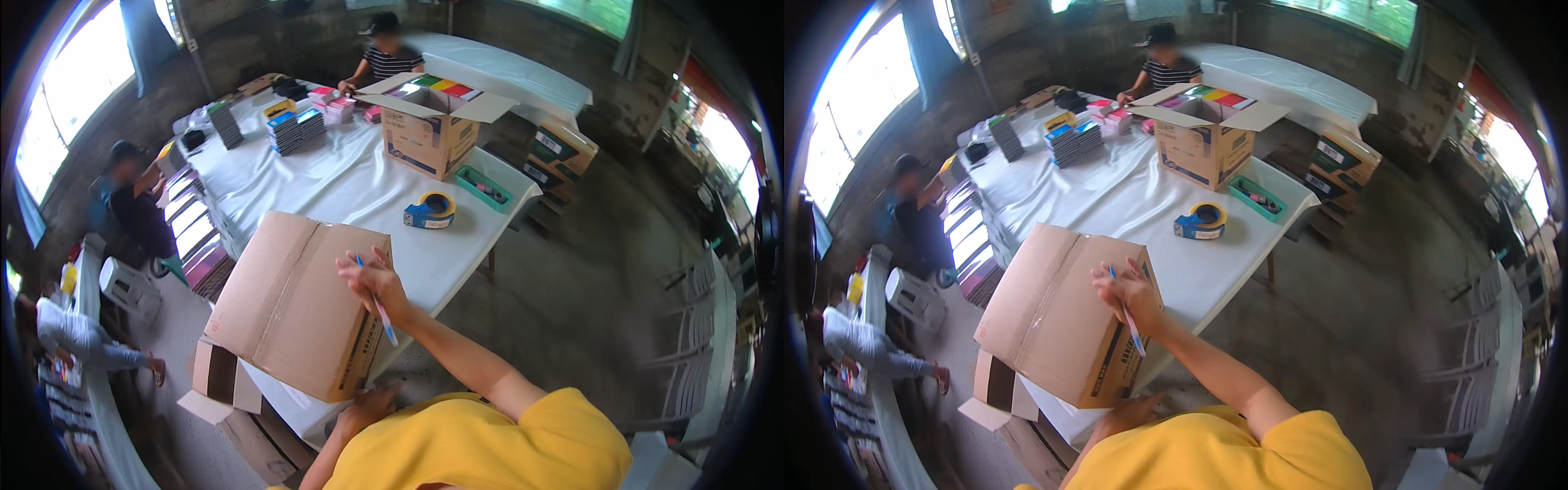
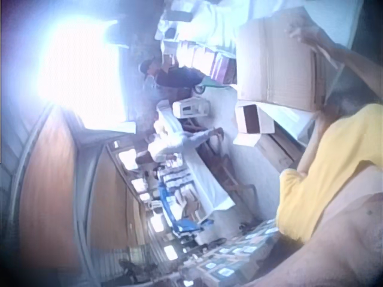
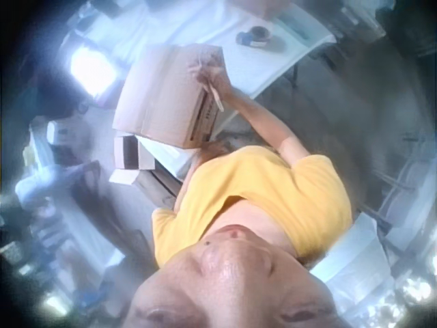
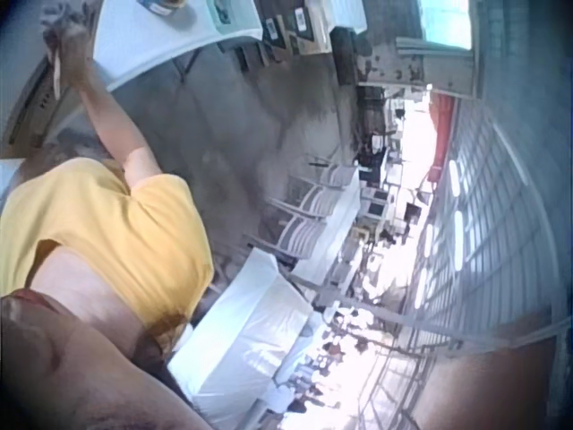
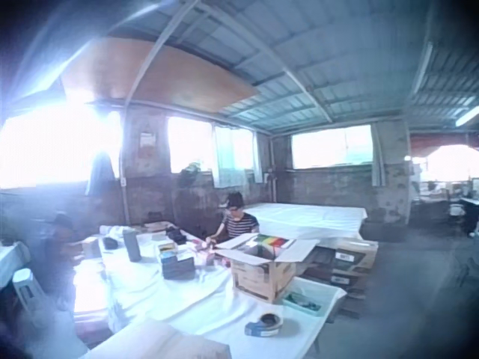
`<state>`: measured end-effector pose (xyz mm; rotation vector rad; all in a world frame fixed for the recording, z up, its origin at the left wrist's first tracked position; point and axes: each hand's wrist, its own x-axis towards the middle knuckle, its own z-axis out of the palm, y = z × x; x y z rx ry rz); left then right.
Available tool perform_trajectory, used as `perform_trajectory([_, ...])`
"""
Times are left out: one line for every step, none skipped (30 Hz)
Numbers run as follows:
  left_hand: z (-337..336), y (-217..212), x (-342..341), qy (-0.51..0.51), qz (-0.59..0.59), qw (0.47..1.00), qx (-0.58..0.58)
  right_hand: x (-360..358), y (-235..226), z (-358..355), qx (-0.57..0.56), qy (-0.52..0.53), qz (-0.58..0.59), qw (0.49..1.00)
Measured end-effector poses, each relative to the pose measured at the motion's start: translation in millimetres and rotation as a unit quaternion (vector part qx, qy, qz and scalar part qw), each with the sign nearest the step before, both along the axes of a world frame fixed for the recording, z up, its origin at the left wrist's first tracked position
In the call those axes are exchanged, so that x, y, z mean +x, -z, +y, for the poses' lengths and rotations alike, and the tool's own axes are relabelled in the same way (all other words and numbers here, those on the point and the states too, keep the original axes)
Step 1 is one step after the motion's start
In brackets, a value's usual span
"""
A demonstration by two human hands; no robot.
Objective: The person packs stacks of notebooks into a cardboard box by hand, then closes the box, seals it using a tape dispenser, and writes on the box with a marker.
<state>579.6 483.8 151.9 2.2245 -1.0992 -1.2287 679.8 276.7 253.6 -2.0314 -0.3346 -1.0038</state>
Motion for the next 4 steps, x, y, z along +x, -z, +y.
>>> perform_trajectory([-14,-5,-4,0.047,-0.074,0.996,-0.016,-14,4,-8,-0.025,-0.022,-0.018,0.999])
perform_trajectory([-30,-5,-10,0.043,-0.081,0.996,-0.015,-32,8,-19,-0.054,-0.042,-0.037,0.997])
perform_trajectory([-45,-1,-15,0.037,-0.089,0.995,-0.015,-45,29,-27,0.070,-0.139,0.015,0.988])
perform_trajectory([-63,6,-21,0.032,-0.094,0.995,-0.016,-51,30,-38,0.068,-0.154,0.017,0.986])
